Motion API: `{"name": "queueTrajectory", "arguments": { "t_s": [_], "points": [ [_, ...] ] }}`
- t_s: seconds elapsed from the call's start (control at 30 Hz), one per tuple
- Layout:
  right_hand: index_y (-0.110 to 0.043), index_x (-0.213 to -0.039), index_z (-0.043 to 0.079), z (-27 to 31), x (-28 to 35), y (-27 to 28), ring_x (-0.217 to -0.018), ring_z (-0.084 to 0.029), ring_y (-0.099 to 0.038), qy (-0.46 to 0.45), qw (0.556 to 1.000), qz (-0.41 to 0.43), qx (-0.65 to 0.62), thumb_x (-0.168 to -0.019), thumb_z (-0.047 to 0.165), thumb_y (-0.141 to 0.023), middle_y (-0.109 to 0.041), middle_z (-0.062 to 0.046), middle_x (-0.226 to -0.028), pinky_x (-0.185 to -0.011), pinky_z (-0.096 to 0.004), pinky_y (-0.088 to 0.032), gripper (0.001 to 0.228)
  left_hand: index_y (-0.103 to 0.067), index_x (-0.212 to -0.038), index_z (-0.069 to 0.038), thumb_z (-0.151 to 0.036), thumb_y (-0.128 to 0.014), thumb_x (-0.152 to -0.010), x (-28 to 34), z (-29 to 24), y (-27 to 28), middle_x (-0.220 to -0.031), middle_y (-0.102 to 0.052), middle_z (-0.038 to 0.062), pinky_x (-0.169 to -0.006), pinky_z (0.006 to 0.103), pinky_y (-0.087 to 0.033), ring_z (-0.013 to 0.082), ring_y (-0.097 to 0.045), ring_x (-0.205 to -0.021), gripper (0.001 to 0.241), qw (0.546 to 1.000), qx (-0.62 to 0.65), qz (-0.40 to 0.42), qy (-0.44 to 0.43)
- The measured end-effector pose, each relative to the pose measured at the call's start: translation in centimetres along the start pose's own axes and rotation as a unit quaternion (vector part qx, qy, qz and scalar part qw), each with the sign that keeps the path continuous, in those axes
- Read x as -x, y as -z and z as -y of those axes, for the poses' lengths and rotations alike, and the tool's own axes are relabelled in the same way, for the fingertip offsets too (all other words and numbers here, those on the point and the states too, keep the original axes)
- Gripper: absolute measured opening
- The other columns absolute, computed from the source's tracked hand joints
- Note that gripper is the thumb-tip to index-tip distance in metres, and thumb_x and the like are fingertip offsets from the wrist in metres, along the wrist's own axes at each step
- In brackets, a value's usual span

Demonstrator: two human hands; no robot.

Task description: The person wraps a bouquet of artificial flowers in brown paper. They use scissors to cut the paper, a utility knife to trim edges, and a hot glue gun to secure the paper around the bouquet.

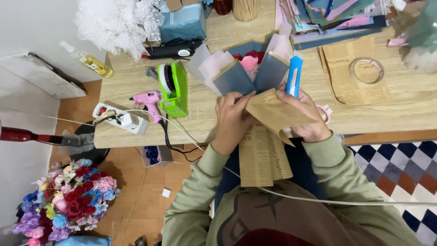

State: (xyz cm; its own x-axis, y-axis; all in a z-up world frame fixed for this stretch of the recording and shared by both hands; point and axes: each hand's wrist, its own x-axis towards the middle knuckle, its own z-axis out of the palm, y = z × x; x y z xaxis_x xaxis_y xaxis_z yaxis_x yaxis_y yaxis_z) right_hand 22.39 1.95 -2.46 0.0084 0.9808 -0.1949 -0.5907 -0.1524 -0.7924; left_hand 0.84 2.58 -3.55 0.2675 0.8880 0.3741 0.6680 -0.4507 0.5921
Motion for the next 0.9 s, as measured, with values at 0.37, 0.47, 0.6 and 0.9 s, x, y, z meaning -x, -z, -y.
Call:
{"name": "queueTrajectory", "arguments": {
  "t_s": [0.37,0.47,0.6,0.9],
  "points": [
    [-0.049,-0.136,0.002,3.0,4.4,4.1,-0.046,-0.016,-0.053,0.184,0.916,0.075,0.350,-0.106,0.015,-0.050,-0.060,-0.019,-0.085,-0.038,-0.029,-0.044,0.033,-0.074,-0.100,-0.014,-0.028,-0.065,-0.095,-2.4,1.4,0.4,-0.093,-0.072,0.013,-0.087,0.0458,-0.050,0.0363,-0.068,-0.096,0.017,0.962,0.234,-0.051,0.133],
    [-0.066,-0.132,0.006,4.7,5.7,2.4,-0.072,-0.031,-0.062,0.206,0.812,0.107,0.535,-0.097,0.012,-0.065,-0.066,-0.017,-0.086,-0.061,-0.041,-0.051,0.036,-0.074,-0.097,-0.010,-0.030,-0.070,-0.093,-3.2,-0.6,2.2,-0.089,-0.073,0.014,-0.084,0.0433,-0.053,0.0322,-0.070,-0.090,0.021,0.952,0.253,-0.079,0.151],
    [-0.071,-0.128,0.012,4.5,4.5,0.5,-0.097,-0.041,-0.070,0.308,0.647,0.161,0.679,-0.097,0.017,-0.068,-0.073,-0.017,-0.107,-0.081,-0.049,-0.057,0.032,-0.075,-0.091,-0.001,-0.033,-0.081,-0.089,-4.1,-2.6,3.8,-0.081,-0.075,0.014,-0.078,0.0387,-0.059,0.0247,-0.075,-0.080,0.033,0.932,0.286,-0.127,0.181],
    [-0.073,-0.121,0.023,3.6,2.6,-0.8,-0.093,-0.030,-0.071,0.393,0.513,0.143,0.750,-0.102,0.030,-0.061,-0.071,-0.008,-0.101,-0.075,-0.039,-0.056,0.024,-0.075,-0.070,-0.004,-0.032,-0.083,-0.084,-4.4,-2.2,2.7,-0.054,-0.062,0.003,-0.049,0.0223,-0.049,0.0067,-0.058,-0.054,0.032,0.884,0.358,-0.144,0.263]
  ]
}}
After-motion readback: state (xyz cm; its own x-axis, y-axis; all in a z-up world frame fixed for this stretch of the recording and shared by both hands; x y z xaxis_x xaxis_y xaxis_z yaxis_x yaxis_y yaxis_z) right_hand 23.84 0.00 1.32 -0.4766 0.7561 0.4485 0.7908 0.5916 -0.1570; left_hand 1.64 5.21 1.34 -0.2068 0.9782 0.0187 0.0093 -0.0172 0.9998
